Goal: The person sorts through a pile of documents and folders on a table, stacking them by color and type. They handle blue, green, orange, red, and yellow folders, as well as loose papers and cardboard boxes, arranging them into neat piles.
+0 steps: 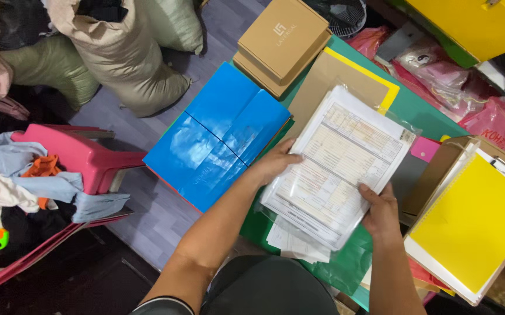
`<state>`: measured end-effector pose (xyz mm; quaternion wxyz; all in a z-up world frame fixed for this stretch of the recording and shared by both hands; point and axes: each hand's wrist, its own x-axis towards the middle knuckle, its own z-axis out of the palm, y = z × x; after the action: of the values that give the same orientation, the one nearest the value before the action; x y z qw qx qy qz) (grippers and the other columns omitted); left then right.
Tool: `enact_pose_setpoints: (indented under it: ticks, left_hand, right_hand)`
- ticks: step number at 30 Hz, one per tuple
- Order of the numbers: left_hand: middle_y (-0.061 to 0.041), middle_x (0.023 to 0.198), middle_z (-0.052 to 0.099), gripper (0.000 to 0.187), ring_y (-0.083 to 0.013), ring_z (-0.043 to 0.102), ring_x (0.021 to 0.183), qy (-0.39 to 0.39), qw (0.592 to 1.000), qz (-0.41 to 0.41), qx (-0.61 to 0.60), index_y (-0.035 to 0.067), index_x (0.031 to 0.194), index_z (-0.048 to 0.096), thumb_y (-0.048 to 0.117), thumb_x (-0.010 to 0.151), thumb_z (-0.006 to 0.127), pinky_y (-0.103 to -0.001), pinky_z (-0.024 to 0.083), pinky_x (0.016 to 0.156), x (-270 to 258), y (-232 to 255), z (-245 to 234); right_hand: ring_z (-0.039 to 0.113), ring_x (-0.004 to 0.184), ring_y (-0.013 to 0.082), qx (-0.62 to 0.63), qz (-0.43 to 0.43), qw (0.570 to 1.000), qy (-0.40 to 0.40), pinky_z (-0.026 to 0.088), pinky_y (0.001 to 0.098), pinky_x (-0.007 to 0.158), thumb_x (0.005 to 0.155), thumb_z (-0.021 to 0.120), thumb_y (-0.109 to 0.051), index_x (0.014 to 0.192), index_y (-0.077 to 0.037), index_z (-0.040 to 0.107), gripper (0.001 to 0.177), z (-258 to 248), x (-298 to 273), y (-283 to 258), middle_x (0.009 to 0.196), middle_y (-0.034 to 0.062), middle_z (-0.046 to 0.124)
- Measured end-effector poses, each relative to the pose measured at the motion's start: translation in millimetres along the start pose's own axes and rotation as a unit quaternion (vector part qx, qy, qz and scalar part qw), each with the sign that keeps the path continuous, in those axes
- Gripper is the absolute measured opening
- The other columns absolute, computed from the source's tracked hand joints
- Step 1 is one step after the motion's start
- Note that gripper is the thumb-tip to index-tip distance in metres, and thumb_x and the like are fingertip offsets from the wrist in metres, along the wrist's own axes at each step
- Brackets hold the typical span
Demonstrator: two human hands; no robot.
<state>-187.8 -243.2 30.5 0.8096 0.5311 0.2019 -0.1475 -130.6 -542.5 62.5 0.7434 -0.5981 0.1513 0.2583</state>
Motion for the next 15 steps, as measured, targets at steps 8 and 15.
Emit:
enact_pose_setpoints:
  ticks: [8, 15]
  left_hand:
    - [-0.016, 0.117, 0.067, 0.027, -0.0327, 0.066, 0.112, 0.299, 0.900, 0.114, 0.297, 0.005, 0.116, 0.068, 0.010, 0.090, 0.066, -0.040, 0.051, 0.100, -31, -92, -6]
    - [-0.017, 0.114, 0.064, 0.039, -0.0378, 0.062, 0.109, 0.270, 0.859, 0.100, 0.424, 0.008, 0.120, 0.065, 0.018, 0.084, 0.075, -0.046, 0.049, 0.096, -89, -92, 25]
  right_hand:
    - [0.063, 0.123, 0.0315, 0.033, -0.056, 0.997, 0.043, 0.058, 0.0505, 0.099, 0.096, 0.050, 0.006, 0.152, -0.011, 0.037, 0.060, -18, 27, -47, 0.141, 0.0137, 0.058]
    - [0.066, 0.129, 0.0326, 0.094, -0.113, 0.988, -0.040, 0.054, 0.0506, 0.106, 0.101, 0.054, 0.008, 0.157, -0.008, 0.032, 0.062, -13, 111, -49, 0.146, 0.0174, 0.057]
